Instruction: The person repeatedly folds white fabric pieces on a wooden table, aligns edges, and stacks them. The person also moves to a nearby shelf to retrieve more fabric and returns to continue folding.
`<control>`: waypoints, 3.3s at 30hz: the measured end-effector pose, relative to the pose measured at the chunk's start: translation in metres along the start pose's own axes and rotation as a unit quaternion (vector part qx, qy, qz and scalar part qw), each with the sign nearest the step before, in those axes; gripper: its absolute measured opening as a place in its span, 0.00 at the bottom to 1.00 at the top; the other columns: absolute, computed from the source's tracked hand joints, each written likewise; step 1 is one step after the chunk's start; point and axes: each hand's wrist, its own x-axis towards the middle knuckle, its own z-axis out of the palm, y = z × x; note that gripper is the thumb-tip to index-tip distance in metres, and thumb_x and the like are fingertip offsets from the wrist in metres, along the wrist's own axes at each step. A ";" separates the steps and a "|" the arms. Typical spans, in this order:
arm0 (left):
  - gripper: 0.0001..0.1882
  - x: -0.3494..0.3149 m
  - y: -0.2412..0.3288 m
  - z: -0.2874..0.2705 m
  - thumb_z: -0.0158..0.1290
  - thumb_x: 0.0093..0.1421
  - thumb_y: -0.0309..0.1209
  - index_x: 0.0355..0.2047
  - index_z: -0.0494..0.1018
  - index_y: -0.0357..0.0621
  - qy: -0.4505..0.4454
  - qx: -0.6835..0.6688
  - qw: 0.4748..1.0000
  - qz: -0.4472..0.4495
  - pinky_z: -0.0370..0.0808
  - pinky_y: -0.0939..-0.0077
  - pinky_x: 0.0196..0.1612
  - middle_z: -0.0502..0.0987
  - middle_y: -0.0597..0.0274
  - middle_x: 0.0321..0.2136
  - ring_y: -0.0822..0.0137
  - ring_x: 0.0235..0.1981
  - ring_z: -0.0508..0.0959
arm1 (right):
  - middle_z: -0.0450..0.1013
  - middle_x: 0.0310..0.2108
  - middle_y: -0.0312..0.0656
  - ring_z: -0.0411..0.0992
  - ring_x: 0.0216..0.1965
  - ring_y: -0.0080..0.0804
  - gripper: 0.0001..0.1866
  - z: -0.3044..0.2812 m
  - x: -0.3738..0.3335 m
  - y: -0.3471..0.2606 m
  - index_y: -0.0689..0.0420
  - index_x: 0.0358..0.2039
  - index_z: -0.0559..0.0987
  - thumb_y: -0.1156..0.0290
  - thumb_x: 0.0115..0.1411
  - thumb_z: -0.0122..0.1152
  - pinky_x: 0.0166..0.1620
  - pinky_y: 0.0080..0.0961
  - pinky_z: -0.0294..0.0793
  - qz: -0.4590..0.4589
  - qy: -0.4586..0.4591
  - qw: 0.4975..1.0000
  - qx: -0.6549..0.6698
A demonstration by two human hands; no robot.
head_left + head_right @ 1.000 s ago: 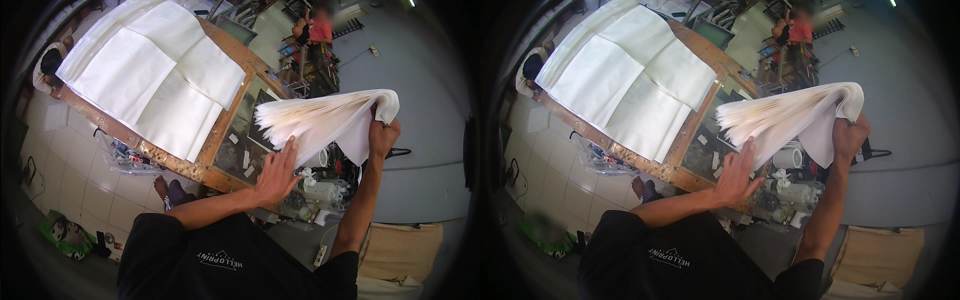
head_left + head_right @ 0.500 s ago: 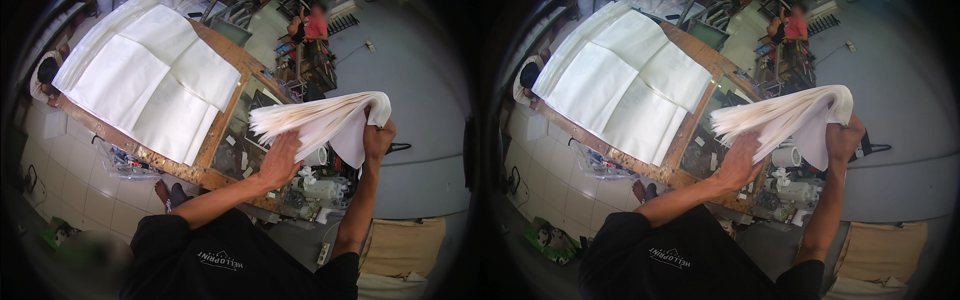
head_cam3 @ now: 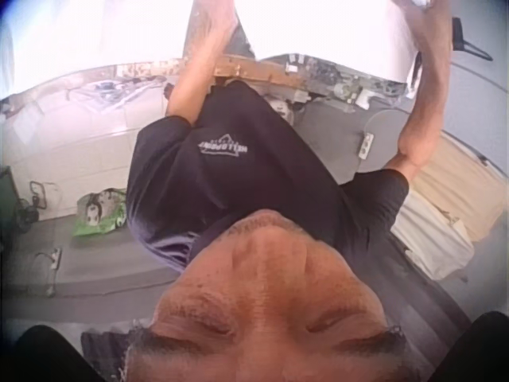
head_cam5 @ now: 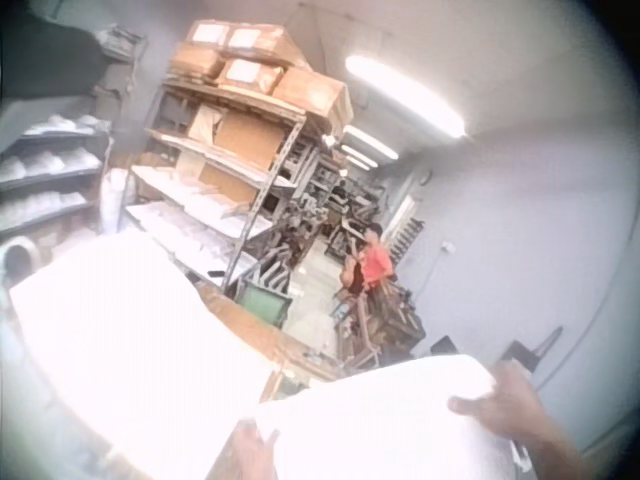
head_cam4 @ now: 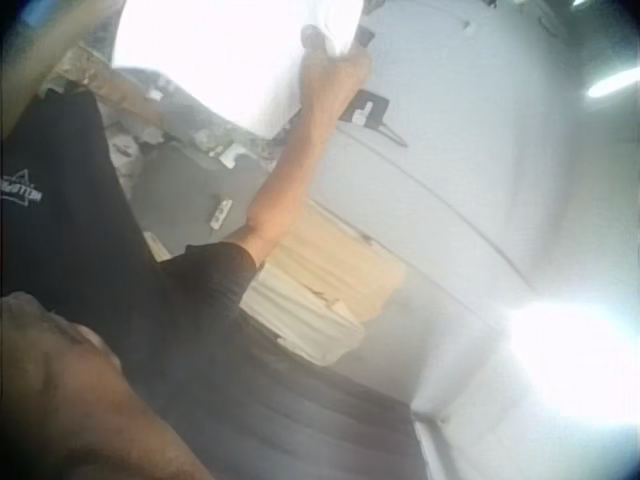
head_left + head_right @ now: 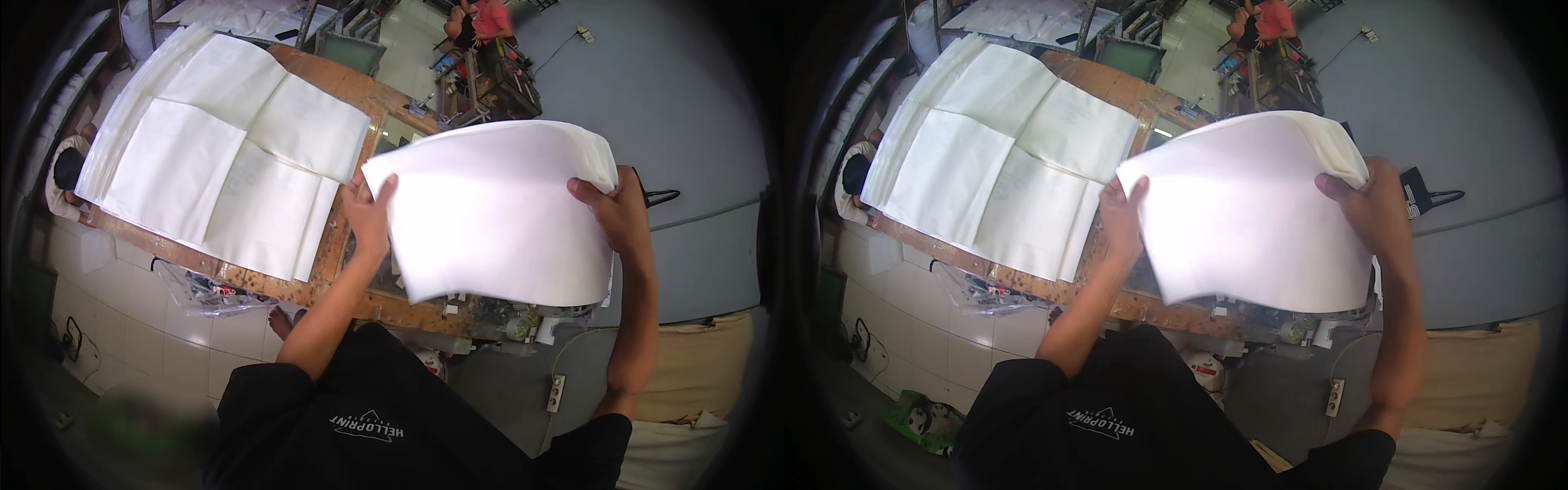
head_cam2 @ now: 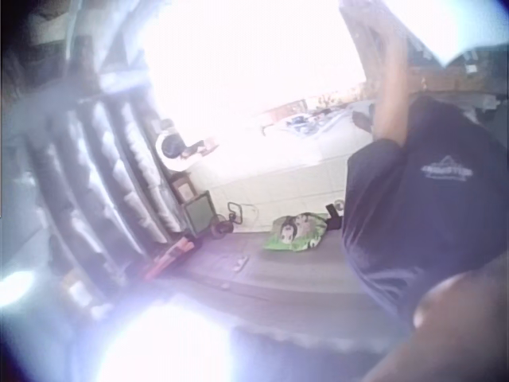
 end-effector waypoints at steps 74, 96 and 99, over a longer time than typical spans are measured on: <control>0.40 0.051 -0.092 -0.070 0.69 0.52 0.40 0.58 0.66 0.27 -0.074 0.652 0.746 -0.110 0.77 0.58 0.53 0.78 0.38 0.48 0.51 0.48 0.80 | 0.83 0.40 0.50 0.82 0.41 0.45 0.30 0.379 -0.008 0.377 0.67 0.52 0.78 0.63 0.52 0.76 0.49 0.38 0.78 0.166 -0.103 0.950 0.242; 0.34 -0.027 -0.125 -0.049 0.65 0.53 0.31 0.59 0.68 0.36 -0.294 0.590 0.712 0.243 0.58 0.49 0.67 0.69 0.36 0.55 0.40 0.63 0.66 | 0.57 0.67 0.58 0.60 0.66 0.55 0.55 0.359 -0.042 0.206 0.62 0.70 0.54 0.58 0.50 0.78 0.65 0.42 0.63 -0.069 -0.099 0.924 0.362; 0.37 -0.005 -0.136 -0.075 0.66 0.52 0.34 0.62 0.68 0.41 -0.335 0.618 0.690 0.171 0.57 0.50 0.70 0.59 0.42 0.66 0.41 0.65 0.64 | 0.45 0.75 0.58 0.46 0.75 0.59 0.62 0.243 -0.030 0.169 0.61 0.75 0.47 0.46 0.52 0.74 0.73 0.47 0.51 -0.152 -0.142 0.894 0.397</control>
